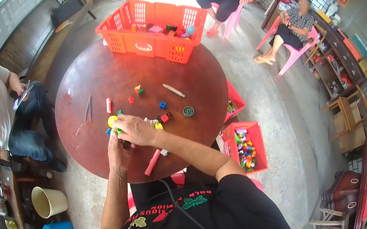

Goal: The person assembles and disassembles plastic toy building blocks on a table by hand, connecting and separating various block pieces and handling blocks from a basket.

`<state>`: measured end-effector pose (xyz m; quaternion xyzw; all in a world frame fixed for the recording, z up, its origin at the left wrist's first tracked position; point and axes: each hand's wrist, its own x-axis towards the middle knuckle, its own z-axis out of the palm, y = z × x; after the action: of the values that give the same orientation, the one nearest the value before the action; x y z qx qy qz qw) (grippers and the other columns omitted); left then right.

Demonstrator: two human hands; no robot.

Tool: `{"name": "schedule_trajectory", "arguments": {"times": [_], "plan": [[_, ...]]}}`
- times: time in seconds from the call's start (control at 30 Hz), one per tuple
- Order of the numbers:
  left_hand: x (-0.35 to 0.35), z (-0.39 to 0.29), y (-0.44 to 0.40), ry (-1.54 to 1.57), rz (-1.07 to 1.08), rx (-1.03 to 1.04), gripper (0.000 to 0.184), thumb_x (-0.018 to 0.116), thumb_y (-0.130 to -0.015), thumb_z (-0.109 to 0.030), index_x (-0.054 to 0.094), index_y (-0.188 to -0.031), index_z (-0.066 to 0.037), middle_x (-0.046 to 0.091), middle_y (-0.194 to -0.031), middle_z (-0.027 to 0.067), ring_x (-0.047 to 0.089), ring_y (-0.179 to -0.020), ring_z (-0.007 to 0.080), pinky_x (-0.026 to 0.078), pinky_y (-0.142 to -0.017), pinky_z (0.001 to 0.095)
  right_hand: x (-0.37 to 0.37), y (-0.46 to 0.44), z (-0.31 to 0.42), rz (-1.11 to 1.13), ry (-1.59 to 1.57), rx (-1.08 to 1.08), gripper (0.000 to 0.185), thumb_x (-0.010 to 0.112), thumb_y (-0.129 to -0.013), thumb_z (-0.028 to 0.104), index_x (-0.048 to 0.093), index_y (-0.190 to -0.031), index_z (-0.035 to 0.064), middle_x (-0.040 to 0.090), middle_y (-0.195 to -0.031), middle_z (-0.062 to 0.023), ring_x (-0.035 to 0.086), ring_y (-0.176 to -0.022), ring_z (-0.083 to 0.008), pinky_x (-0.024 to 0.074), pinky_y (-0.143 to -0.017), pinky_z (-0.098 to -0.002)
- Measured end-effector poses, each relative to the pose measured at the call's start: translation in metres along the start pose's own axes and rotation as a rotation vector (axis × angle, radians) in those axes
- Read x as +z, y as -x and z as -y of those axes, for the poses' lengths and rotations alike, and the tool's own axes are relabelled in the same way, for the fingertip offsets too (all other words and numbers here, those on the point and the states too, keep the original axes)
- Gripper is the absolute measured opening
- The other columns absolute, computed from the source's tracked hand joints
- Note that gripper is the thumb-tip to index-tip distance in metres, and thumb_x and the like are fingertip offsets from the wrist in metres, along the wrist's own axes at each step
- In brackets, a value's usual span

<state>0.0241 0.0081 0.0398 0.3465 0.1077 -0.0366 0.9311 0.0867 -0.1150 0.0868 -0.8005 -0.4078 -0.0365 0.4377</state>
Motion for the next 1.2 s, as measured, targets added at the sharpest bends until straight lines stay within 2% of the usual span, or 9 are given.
{"name": "schedule_trajectory", "arguments": {"times": [0.13, 0.2, 0.37, 0.47, 0.53, 0.77, 0.87, 1.1, 1.2], "plan": [[-0.024, 0.004, -0.023, 0.032, -0.015, -0.002, 0.03, 0.046, -0.099, -0.032, 0.051, -0.117, -0.009, 0.06, -0.09, 0.0026, 0.057, -0.07, 0.0143, 0.046, -0.057, 0.0288, -0.026, -0.036, -0.04, -0.003, 0.043, -0.13, 0.035, 0.068, -0.078, 0.021, 0.059, -0.108, 0.0055, 0.058, -0.099, -0.013, 0.057, -0.095, -0.0298, 0.0474, -0.083, -0.039], [-0.042, 0.013, -0.012, 0.073, -0.037, -0.025, 0.029, 0.047, -0.099, -0.031, 0.052, -0.116, -0.008, 0.061, -0.09, 0.0032, 0.057, -0.069, 0.0148, 0.045, -0.057, 0.0288, -0.036, -0.05, -0.079, -0.147, 0.375, 0.07, 0.04, 0.065, -0.08, 0.03, 0.058, -0.112, 0.0083, 0.056, -0.109, -0.0208, 0.054, -0.104, -0.0371, 0.0461, -0.088, -0.0458], [-0.019, -0.014, -0.013, 0.094, 0.027, -0.153, 0.027, 0.044, -0.096, -0.027, 0.05, -0.116, -0.009, 0.064, -0.111, 0.0088, 0.066, -0.083, 0.0206, 0.057, -0.064, 0.0325, -0.032, -0.07, -0.142, 0.122, 0.706, 0.649, 0.064, 0.065, -0.081, 0.041, 0.039, -0.137, 0.025, 0.039, -0.133, -0.0237, 0.046, -0.119, -0.0445, 0.0423, -0.096, -0.0517], [-0.015, -0.015, -0.008, 0.051, -0.062, -0.106, 0.02, 0.047, -0.094, -0.021, 0.048, -0.112, -0.011, 0.064, -0.106, 0.0105, 0.066, -0.085, 0.0251, 0.058, -0.064, 0.0377, -0.016, -0.058, -0.145, 0.161, 0.687, 0.657, 0.047, 0.062, -0.083, 0.031, 0.05, -0.127, 0.0212, 0.044, -0.125, -0.0219, 0.049, -0.114, -0.0429, 0.0442, -0.093, -0.0502], [-0.023, -0.011, -0.011, 0.074, -0.054, -0.121, 0.019, 0.047, -0.094, -0.022, 0.049, -0.11, -0.011, 0.065, -0.104, 0.0099, 0.066, -0.085, 0.0251, 0.057, -0.064, 0.0373, -0.007, -0.046, -0.157, 0.088, 0.668, 0.49, 0.024, 0.055, -0.086, 0.018, 0.061, -0.108, 0.0161, 0.049, -0.117, -0.0198, 0.05, -0.113, -0.0403, 0.0459, -0.091, -0.0488], [-0.026, -0.005, -0.013, 0.174, 0.104, -0.169, 0.025, 0.053, -0.096, -0.034, 0.05, -0.088, -0.011, 0.053, -0.069, 0.0032, 0.058, -0.061, 0.0155, 0.047, -0.048, 0.031, -0.013, -0.004, -0.097, -0.077, 0.199, 0.213, 0.019, 0.064, -0.073, 0.007, 0.058, -0.091, 0.0054, 0.056, -0.094, -0.0144, 0.059, -0.089, -0.0327, 0.0485, -0.077, -0.0411], [-0.013, -0.007, -0.006, -0.308, 0.011, -0.017, 0.022, 0.061, -0.092, -0.029, 0.05, -0.09, -0.01, 0.054, -0.067, 0.0019, 0.051, -0.045, 0.0111, 0.042, -0.038, 0.0239, -0.016, 0.014, -0.035, -0.022, 0.066, 0.062, 0.028, 0.067, -0.071, 0.007, 0.057, -0.097, 0.0044, 0.054, -0.091, -0.012, 0.06, -0.087, -0.0291, 0.0486, -0.077, -0.0396], [-0.013, -0.013, 0.002, -0.328, 0.159, -0.077, 0.027, 0.066, -0.088, -0.029, 0.051, -0.098, -0.009, 0.058, -0.073, 0.001, 0.053, -0.048, 0.0087, 0.044, -0.041, 0.0214, -0.011, 0.022, 0.021, 0.072, 0.175, -0.025, 0.031, 0.062, -0.076, 0.002, 0.054, -0.106, 0.0056, 0.051, -0.101, -0.0159, 0.06, -0.091, -0.0356, 0.0506, -0.076, -0.0421], [-0.006, -0.023, 0.002, -0.314, 0.136, -0.048, 0.023, 0.066, -0.088, -0.024, 0.053, -0.099, -0.009, 0.059, -0.075, 0.0006, 0.054, -0.05, 0.0084, 0.044, -0.042, 0.0203, -0.015, 0.022, 0.023, -0.044, 0.079, -0.075, 0.04, 0.068, -0.074, 0.007, 0.056, -0.112, 0.006, 0.054, -0.104, -0.0123, 0.061, -0.091, -0.0282, 0.0525, -0.076, -0.0383]]}}
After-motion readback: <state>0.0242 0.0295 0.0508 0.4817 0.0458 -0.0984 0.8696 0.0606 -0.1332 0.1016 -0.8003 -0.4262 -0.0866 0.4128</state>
